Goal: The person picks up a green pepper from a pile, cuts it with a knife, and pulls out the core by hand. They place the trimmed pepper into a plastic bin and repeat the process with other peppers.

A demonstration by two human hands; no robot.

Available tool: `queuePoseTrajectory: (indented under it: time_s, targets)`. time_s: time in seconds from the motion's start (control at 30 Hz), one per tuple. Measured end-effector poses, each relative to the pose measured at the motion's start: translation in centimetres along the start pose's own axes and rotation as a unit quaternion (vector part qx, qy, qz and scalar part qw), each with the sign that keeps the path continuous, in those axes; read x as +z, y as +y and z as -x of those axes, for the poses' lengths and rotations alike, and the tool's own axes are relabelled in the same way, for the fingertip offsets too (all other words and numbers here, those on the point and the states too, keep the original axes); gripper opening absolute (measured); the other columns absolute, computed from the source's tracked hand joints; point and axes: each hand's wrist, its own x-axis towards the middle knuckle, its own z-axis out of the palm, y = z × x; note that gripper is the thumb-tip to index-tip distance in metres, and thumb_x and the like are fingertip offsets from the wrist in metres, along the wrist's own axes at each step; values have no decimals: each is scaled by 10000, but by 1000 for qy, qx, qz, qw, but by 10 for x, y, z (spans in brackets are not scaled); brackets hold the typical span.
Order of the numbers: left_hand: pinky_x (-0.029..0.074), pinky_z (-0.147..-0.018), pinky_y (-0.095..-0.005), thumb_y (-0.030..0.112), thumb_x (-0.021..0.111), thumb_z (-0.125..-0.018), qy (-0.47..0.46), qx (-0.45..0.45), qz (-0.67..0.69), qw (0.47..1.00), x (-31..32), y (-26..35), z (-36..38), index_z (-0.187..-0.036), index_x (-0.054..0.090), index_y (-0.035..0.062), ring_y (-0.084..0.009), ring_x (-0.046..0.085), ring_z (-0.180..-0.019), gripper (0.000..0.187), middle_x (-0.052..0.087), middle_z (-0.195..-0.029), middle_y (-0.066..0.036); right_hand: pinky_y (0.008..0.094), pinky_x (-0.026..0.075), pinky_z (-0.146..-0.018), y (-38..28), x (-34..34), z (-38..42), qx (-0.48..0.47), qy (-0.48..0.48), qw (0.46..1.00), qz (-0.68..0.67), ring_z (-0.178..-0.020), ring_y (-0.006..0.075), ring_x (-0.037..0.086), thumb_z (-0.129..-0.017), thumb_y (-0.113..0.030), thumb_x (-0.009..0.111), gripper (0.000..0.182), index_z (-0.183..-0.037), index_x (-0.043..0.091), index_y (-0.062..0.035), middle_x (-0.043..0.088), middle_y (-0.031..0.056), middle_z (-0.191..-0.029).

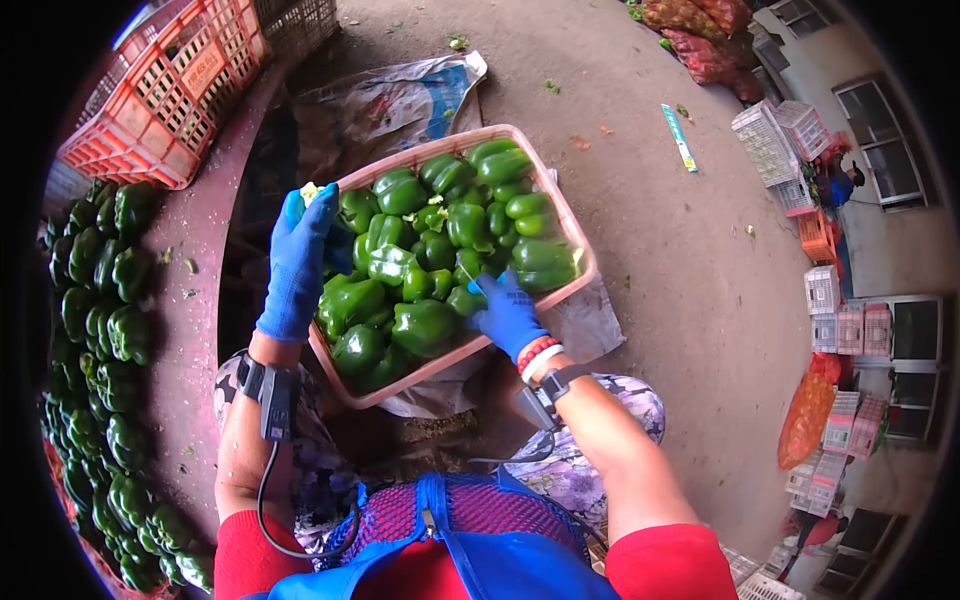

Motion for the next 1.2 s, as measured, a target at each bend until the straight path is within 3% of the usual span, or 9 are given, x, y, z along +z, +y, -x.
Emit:
queuePoseTrajectory:
  time_s: [0.17, 0.33, 0.47, 0.63, 0.77, 0.9, 0.97, 1.07, 1.2]
  targets:
    - [580, -884, -423, 310, 578, -991, -168, -110, 272, 941, -42, -8, 9, -1160, 662, 27, -290, 701, -913, 340, 703, -1011, -143, 480, 498, -964, 7, -18, 0, -43, -43, 998, 3, -1097, 453, 585, -674, -267, 858, 652, -1267, 613, -157, 554, 276, -1159]
    - [557, -669, -353, 245, 554, -940, -31, -30, 105, 994, -119, 63, 152, -1251, 568, -4, -220, 624, -693, 399, 642, -956, -120, 456, 531, -871, 1, -45, 6, -65, 59, 995, -42, -981, 387, 644, -709, -251, 823, 489, -1152, 679, -101, 658, 219, -1078]
    - [510, -558, -273, 139, 563, -872, 84, -176, -62, 979, -210, 76, 306, -1114, 618, 15, -164, 595, -611, 277, 665, -852, -94, 469, 527, -662, 18, -12, -5, -133, -28, 990, 46, -716, 399, 627, -711, -241, 793, 269, -880, 650, -87, 643, 177, -758]
    - [547, -687, -343, 238, 647, -874, 110, -433, -180, 876, -271, -44, 546, -1091, 687, 69, -185, 677, -767, 279, 716, -890, -82, 405, 456, -569, 37, 5, -29, -65, -59, 996, 7, -577, 211, 473, -628, -116, 845, 320, -746, 549, -83, 542, 46, -641]
    - [532, -888, -465, 565, 656, -810, 16, -547, -505, 668, -250, -53, 572, -1031, 756, 36, -390, 691, -996, 582, 719, -1085, -212, 372, 484, -609, 38, 0, -22, -101, -28, 994, -21, -601, 193, 535, -642, -58, 809, 312, -793, 535, -61, 557, 47, -663]
    - [505, -951, -492, 534, 683, -843, 448, -392, -504, 625, -296, 5, 521, -1249, 631, 45, -444, 641, -1058, 638, 678, -1092, -252, 301, 406, -401, 7, -28, -12, 59, -119, 984, -120, -467, 122, 497, -822, -135, 748, 202, -852, 548, -124, 549, -2, -669]
    - [510, -943, -494, 422, 787, -798, 549, -96, -609, 564, -353, -10, 517, -1352, 511, 10, -432, 648, -1057, 743, 653, -1154, -250, 278, 403, -404, -3, -46, -15, 121, -101, 967, -201, -468, 99, 467, -899, -267, 734, 207, -915, 568, -145, 515, -24, -655]
    - [514, -894, -361, 384, 867, -710, 540, -29, -174, 823, -401, -6, 486, -1284, 486, -4, -255, 605, -1025, 791, 587, -1125, -121, 266, 413, -428, -17, -72, -20, 125, -45, 913, -385, -513, 91, 465, -923, -314, 728, 226, -1007, 609, -141, 532, -30, -704]
    - [514, -754, -294, 252, 885, -704, 518, 3, -39, 854, -429, -24, 489, -1174, 485, 79, -178, 559, -829, 641, 540, -978, -34, 254, 447, -543, -18, -83, -35, 99, -121, 676, -720, -640, 105, 513, -1004, -253, 620, 280, -1245, 631, -112, 566, -3, -864]
